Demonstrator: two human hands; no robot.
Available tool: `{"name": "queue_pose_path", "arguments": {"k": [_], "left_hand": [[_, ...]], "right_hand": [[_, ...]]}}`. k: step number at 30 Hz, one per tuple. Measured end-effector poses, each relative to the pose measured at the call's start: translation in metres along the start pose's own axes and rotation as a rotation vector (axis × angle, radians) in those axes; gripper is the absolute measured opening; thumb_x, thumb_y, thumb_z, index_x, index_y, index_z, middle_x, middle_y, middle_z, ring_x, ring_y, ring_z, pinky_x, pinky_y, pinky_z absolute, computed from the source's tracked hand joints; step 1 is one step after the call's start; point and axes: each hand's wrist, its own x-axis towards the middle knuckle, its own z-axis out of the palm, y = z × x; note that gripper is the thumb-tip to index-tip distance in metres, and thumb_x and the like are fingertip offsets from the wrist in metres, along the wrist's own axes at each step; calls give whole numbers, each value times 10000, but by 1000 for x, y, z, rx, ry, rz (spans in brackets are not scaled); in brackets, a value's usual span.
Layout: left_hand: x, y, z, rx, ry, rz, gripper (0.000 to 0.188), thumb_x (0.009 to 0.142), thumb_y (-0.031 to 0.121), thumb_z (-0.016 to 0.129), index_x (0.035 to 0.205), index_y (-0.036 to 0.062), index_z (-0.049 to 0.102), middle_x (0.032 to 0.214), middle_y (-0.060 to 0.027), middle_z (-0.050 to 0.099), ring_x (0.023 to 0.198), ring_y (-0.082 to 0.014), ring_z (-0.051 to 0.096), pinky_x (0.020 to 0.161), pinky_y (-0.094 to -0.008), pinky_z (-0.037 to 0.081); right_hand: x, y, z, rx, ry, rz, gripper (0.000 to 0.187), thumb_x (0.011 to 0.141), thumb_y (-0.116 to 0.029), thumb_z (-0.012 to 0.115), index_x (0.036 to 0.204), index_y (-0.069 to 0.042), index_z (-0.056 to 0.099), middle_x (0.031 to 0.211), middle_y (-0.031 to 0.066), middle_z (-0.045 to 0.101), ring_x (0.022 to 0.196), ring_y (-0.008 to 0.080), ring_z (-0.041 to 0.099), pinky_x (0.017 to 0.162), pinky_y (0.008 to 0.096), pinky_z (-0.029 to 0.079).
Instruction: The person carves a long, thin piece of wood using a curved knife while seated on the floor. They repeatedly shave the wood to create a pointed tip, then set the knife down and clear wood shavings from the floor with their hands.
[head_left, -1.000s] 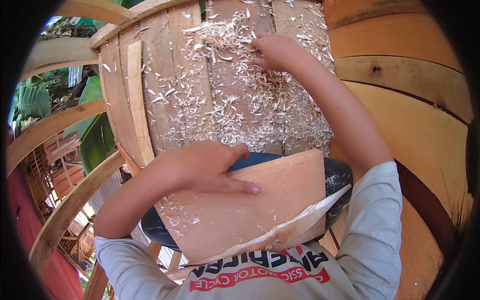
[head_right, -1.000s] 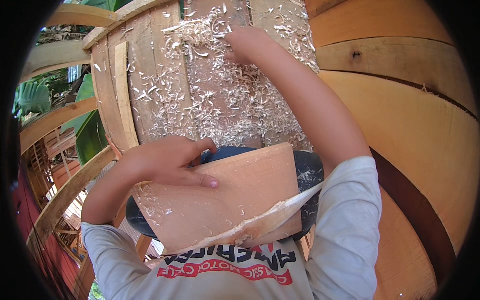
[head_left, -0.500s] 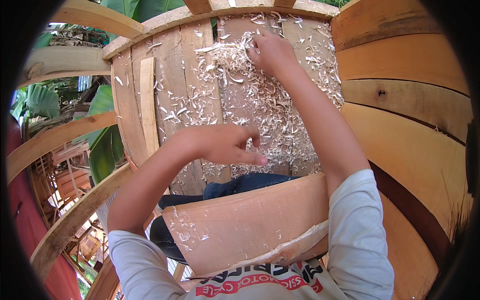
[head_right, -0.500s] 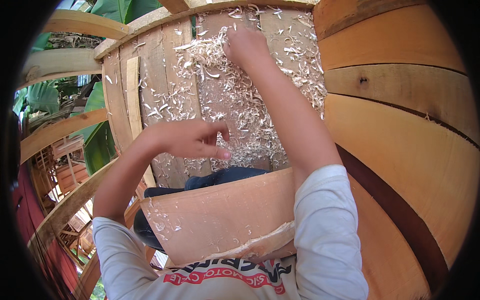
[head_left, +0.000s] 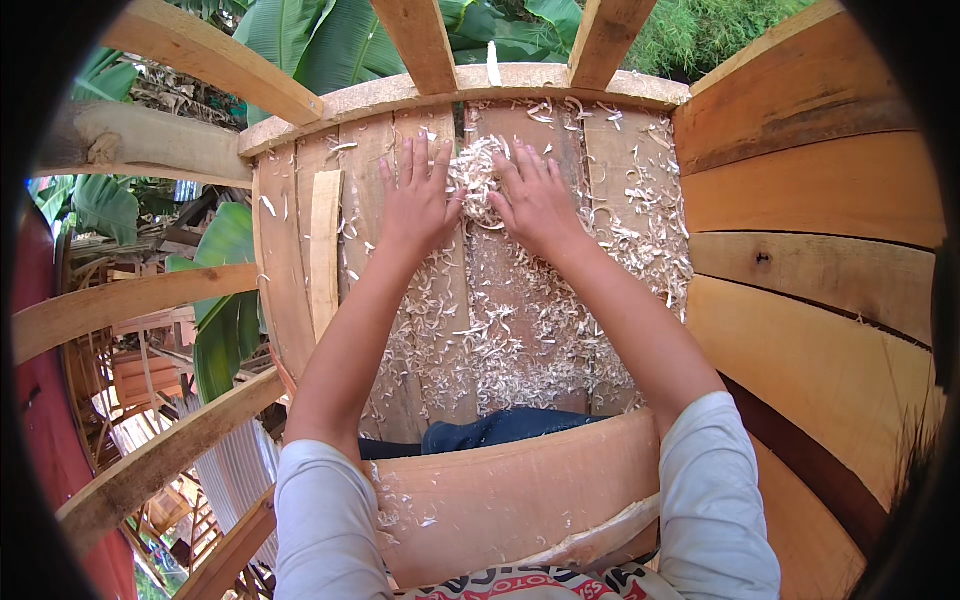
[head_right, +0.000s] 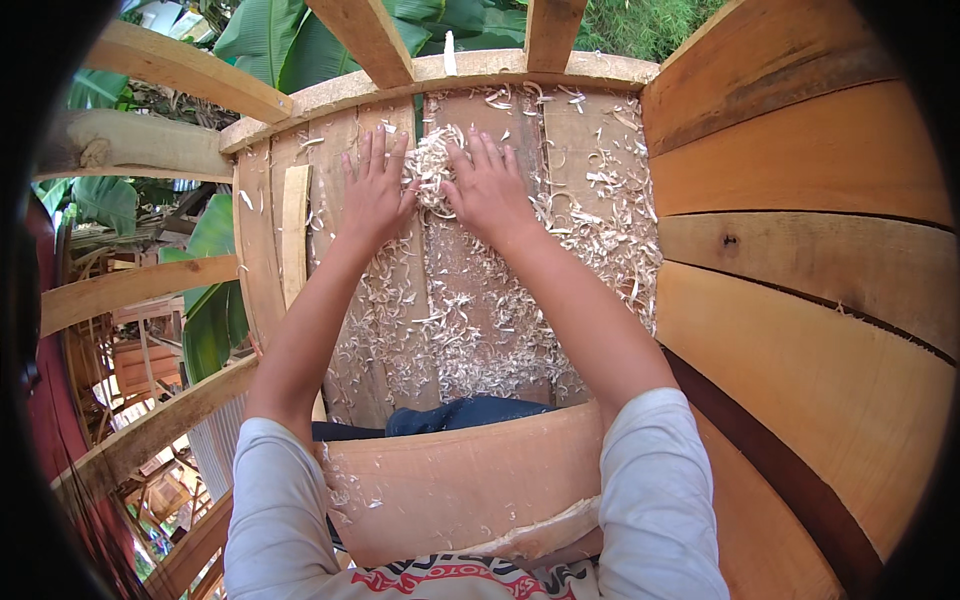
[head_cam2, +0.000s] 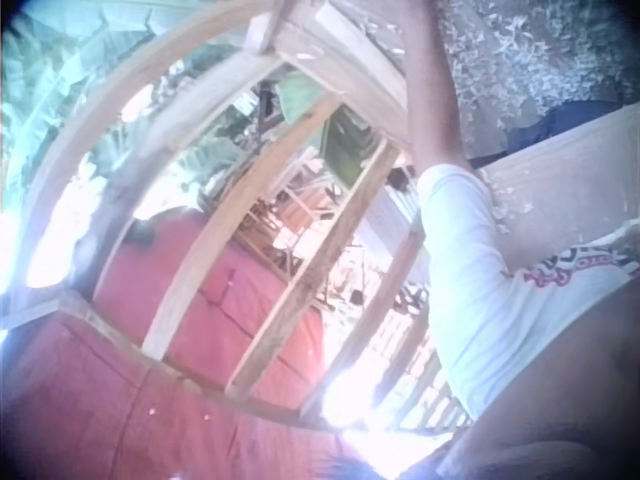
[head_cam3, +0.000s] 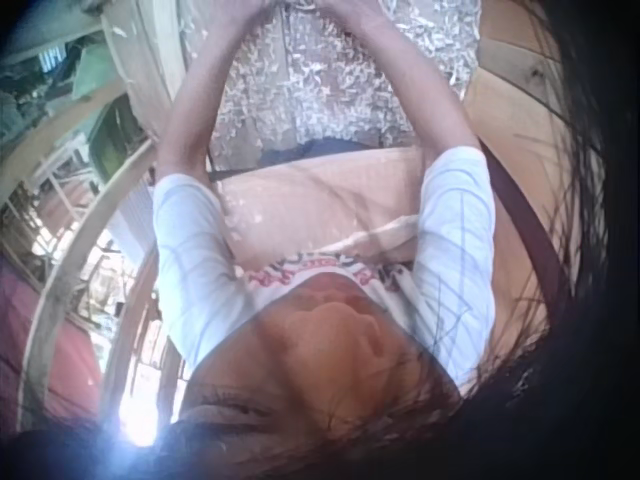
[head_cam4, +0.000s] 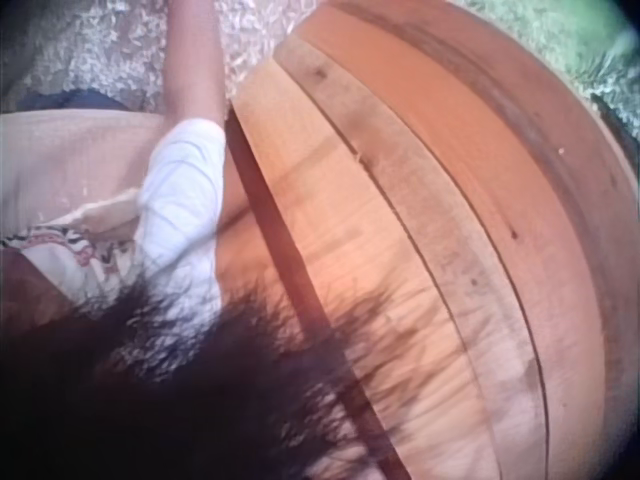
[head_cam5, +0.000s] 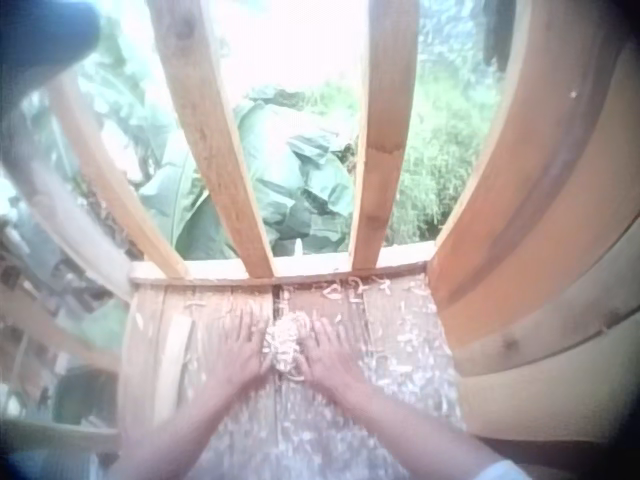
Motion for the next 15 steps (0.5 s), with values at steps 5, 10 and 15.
{"name": "queue_pose_path", "arguments": {"k": [5, 10, 15], "left_hand": [[1, -5, -16, 21, -155, 365, 571, 883, 358, 542, 1414, 210, 393, 1503, -94, 319, 1419, -284, 227, 1148, -553, 87], [22, -22, -4, 101, 2, 20, 499, 945, 450, 452, 1388, 220, 434, 1490, -108, 338, 1423, -287, 217, 1143, -560, 105], [37, -16, -11, -42, -11, 235, 475, 949, 449, 448, 1386, 261, 443, 1476, -122, 356, 1415, -299, 234, 1132, -580, 117]], "right_hand": [[6, 0, -10, -101, -34, -18, 590, 942, -409, 457, 1434, -107, 335, 1490, 194, 298, 1396, 347, 259, 1130, 553, 150], [17, 43, -30, -274, -25, 279, 674, 917, -483, 477, 1444, -92, 321, 1508, 205, 256, 1403, 351, 240, 1124, 575, 131], [-1, 77, -27, -304, -29, 287, 737, 903, -543, 483, 1456, -91, 301, 1499, 238, 254, 1400, 376, 229, 1118, 564, 152]]}}
